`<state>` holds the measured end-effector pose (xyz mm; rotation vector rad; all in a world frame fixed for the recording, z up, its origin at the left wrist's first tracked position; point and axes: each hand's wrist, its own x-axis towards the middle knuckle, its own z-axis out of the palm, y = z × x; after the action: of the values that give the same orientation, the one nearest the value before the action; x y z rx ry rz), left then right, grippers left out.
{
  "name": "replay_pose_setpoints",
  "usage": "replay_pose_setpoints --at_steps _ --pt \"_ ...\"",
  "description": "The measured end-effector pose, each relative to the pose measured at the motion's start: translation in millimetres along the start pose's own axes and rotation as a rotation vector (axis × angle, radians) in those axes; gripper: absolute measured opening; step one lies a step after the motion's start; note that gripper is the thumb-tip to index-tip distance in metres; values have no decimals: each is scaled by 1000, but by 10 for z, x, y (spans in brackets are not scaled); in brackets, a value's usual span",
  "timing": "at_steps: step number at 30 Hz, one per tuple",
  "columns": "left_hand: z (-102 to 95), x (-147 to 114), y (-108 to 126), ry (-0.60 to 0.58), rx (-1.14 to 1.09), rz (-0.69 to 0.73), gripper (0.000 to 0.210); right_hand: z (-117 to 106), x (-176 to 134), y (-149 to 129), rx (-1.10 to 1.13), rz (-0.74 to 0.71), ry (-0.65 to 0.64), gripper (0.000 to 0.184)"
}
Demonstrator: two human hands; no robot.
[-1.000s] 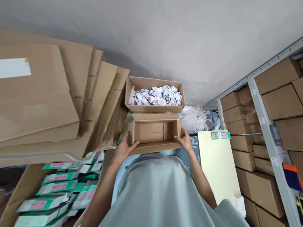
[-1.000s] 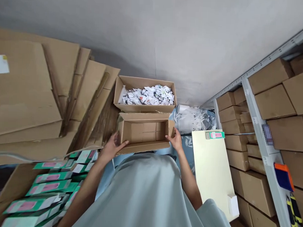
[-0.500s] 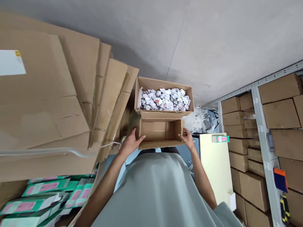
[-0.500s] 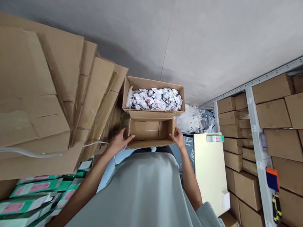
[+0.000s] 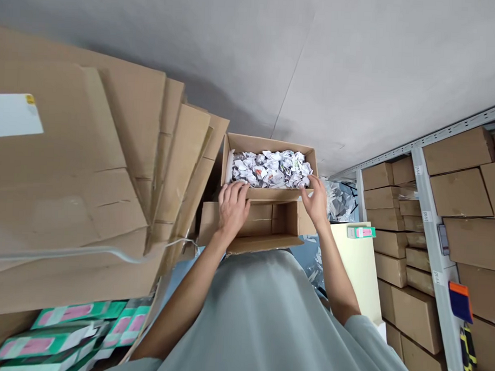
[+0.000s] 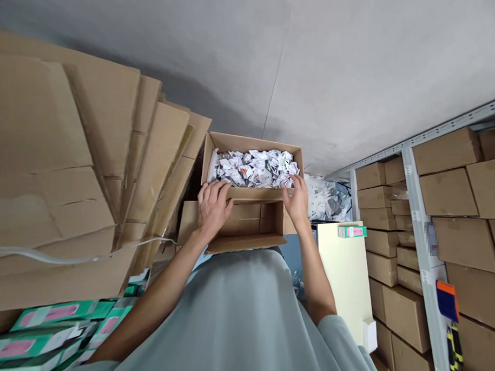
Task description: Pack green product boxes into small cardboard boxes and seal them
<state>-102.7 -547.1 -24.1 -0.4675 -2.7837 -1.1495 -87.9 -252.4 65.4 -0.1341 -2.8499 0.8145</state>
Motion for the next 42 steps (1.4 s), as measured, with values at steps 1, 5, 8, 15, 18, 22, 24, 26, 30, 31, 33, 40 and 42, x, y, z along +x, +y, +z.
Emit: replay_pose_setpoints --at_steps 1,5,8,15,18,22,24,26,30,31,33,40,42 --pt "38 -6 -33 13 -5 -10 49 55 153 -108 -16 -22 -49 56" --pt "156 -27 -134 52 -43 -54 44 474 724 -544 -99 -78 -299 51" --pt "209 -32 -171 59 -46 -66 43 865 1096 -882 -169 -131 -442 43" --pt "296 -142 -221 95 -51 -92 38 1603 1687 -1404 -398 -186 -699 38" --pt "333 -185 -249 93 -60 -124 37 1793 1774 -1443 -471 -168 -729 37" --pt "351 -177 -266 82 -78 -136 38 1895 1793 -1419 -468 -182 -750 35" --pt "349 -164 -256 82 -83 -137 39 1875 1787 -1394 -467 -189 -757 35" --pt "343 -156 -239 83 -81 -129 40 1800 1771 -1360 -468 -194 -739 36" --pt "335 -158 -217 97 -57 -82 42 1458 1676 -1266 -438 -171 -618 36" --pt "336 -159 -215 107 -48 -67 42 1334 1629 -1241 -420 -152 -577 36" --pt "341 -159 -215 131 -37 -39 42 1052 1498 -1193 -370 -111 -479 35" --pt "350 -160 -207 169 -48 -5 42 36 481 -967 -83 14 -125 41" --pt "347 -163 -207 169 -48 0 42 -142 86 -841 7 39 -80 43"
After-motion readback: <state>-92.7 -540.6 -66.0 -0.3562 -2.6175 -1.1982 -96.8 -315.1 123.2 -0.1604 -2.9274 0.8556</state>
